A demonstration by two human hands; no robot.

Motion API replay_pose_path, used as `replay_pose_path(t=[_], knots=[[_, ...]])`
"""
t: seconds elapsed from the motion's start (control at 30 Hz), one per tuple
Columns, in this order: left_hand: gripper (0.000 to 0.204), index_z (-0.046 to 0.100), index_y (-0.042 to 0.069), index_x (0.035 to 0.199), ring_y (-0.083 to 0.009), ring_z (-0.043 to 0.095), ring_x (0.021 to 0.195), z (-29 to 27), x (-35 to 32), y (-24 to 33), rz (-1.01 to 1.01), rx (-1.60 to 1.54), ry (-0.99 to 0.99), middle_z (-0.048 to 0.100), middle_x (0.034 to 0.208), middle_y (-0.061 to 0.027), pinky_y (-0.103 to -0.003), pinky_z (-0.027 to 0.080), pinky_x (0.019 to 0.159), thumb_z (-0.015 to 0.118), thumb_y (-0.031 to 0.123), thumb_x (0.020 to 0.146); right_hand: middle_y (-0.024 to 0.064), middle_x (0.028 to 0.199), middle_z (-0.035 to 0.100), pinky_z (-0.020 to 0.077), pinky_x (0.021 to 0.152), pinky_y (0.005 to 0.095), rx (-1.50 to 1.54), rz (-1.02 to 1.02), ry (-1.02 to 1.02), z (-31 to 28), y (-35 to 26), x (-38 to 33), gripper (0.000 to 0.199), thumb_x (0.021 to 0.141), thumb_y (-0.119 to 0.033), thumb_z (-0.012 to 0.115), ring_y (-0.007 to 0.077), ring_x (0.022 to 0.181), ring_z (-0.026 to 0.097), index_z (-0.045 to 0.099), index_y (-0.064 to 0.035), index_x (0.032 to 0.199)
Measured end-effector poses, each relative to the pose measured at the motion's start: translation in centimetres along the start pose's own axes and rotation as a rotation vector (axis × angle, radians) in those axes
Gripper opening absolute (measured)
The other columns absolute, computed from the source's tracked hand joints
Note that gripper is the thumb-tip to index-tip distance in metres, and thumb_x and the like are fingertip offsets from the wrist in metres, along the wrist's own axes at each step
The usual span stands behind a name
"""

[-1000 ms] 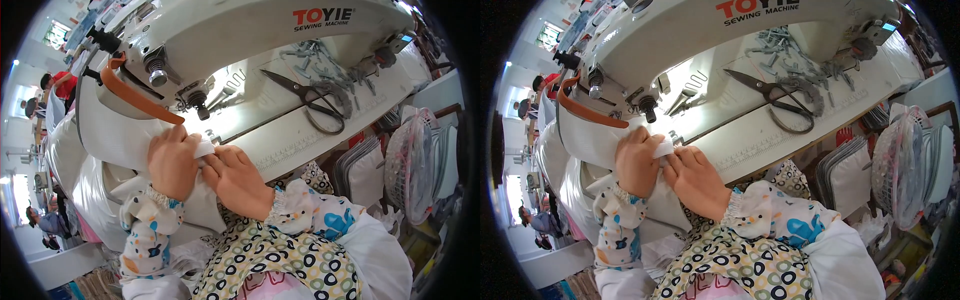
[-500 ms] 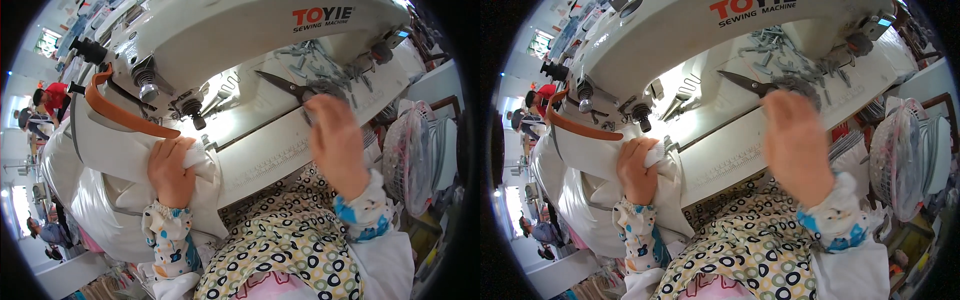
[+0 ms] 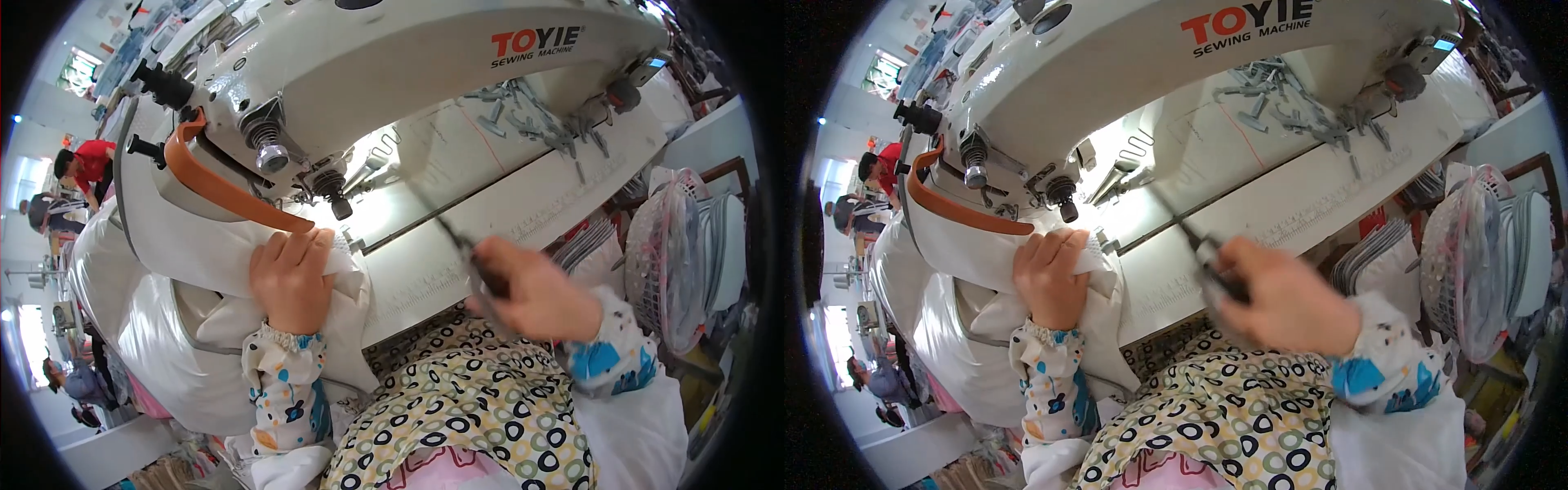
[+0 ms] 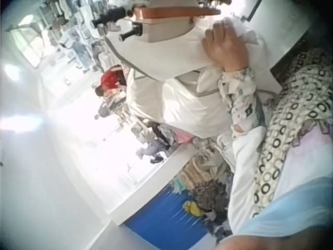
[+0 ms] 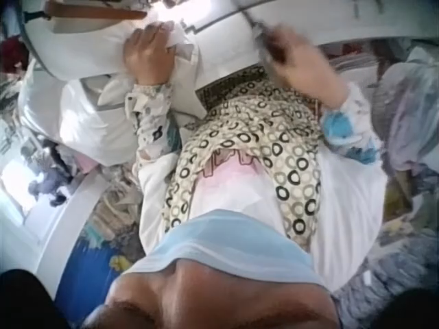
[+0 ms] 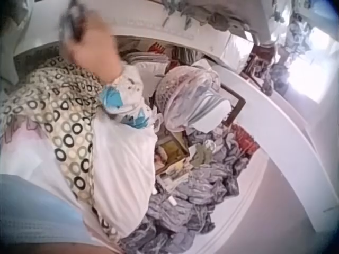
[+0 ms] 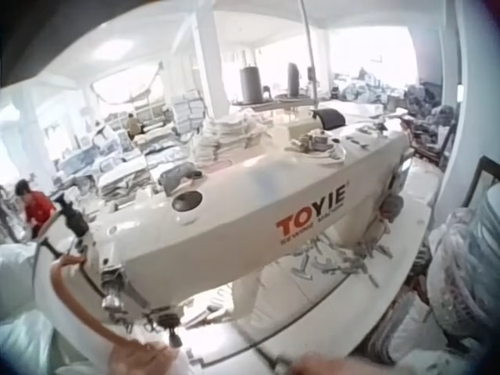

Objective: Sewing white fabric panels to assemble bags using an industrial sewing machine.

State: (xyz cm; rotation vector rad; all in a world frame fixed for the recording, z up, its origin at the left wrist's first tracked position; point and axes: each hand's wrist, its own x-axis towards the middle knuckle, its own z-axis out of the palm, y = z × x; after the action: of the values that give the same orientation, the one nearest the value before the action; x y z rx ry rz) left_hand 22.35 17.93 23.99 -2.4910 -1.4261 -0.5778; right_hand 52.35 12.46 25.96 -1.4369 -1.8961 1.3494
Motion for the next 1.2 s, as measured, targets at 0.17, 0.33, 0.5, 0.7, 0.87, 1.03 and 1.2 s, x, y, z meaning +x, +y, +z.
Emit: replay_pose_path(t=[0.17,0.33,0.5,0.7,0.87,1.03,1.2], knots=[[0.031,0.074,0.013,0.097,-0.0197,0.061,0.078,0.4,-0.3,-0.3,0.035,0.01,0.053,0.069,0.089,0.0021,-0.036,0.043,0.065,0.067,0.005,0.068,0.001,0.076,0.051,0.0422,0.059,0.0245,0.678,0.24,-0.242,5.3,-3.9,0.4,0.037,0.097,-0.038,0.063,0.0064,0.069,0.05,0.05,-0.0045,0.106],[0.034,0.074,0.014,0.099,-0.0179,0.061,0.076,0.7,-0.3,-0.3,0.055,0.006,0.094,0.069,0.091,0.0025,-0.035,0.042,0.064,0.066,0.005,0.068,-0.0004,0.07,0.047,0.0396,0.051,0.0238,0.737,0.205,-0.223,7.1,-4.7,1.5,0.052,0.098,-0.06,0.048,0.0071,0.058,0.047,0.048,-0.0082,0.1],[0.034,0.074,0.015,0.099,-0.0168,0.061,0.075,0.8,-0.2,-0.2,0.057,0.009,0.1,0.07,0.091,0.0035,-0.035,0.042,0.064,0.067,0.005,0.067,-0.0004,0.07,0.047,0.0397,0.05,0.0238,0.74,0.332,-0.269,7.9,-4.9,3.0,0.054,0.097,-0.062,0.05,0.0066,0.056,0.047,0.049,-0.0084,0.101],[0.036,0.074,0.015,0.099,-0.017,0.061,0.075,0.9,-0.2,-0.3,0.064,-0.005,0.108,0.07,0.091,0.0032,-0.034,0.042,0.064,0.067,0.005,0.066,-0.003,0.067,0.045,0.0391,0.05,0.0237,0.77,0.303,-0.215,9.0,-4.8,3.6,0.051,0.097,-0.059,0.052,0.006,0.056,0.046,0.048,-0.0086,0.101],[0.036,0.074,0.013,0.098,-0.0188,0.062,0.076,1.0,-0.2,-0.4,0.059,-0.042,0.093,0.07,0.091,0.0014,-0.035,0.043,0.064,0.066,0.003,0.064,-0.0045,0.065,0.043,0.037,0.048,0.0246,0.978,0.123,-0.138,11.0,-3.9,2.9,0.04,0.101,-0.049,0.052,0.0053,0.053,0.043,0.047,-0.0102,0.097],[0.036,0.074,0.012,0.095,-0.0217,0.063,0.079,1.2,-0.1,-0.5,0.031,-0.094,0.099,0.07,0.089,-0.0015,-0.036,0.048,0.068,0.064,0.002,0.062,-0.0036,0.064,0.043,0.0358,0.047,0.0255,0.949,0.208,-0.14,11.3,-4.3,2.9,0.04,0.102,-0.05,0.05,0.0062,0.051,0.041,0.046,-0.0104,0.097],[0.036,0.073,0.007,0.095,-0.0285,0.06,0.078,1.0,0.1,-0.5,0.033,-0.182,0.126,0.068,0.085,-0.0068,-0.038,0.05,0.071,0.066,-0.001,0.061,-0.0017,0.064,0.043,0.0381,0.049,0.0261,1.07,0.264,-0.098,11.4,-4.7,3.4,0.058,0.098,-0.064,0.041,0.0082,0.052,0.044,0.048,-0.0075,0.102]])
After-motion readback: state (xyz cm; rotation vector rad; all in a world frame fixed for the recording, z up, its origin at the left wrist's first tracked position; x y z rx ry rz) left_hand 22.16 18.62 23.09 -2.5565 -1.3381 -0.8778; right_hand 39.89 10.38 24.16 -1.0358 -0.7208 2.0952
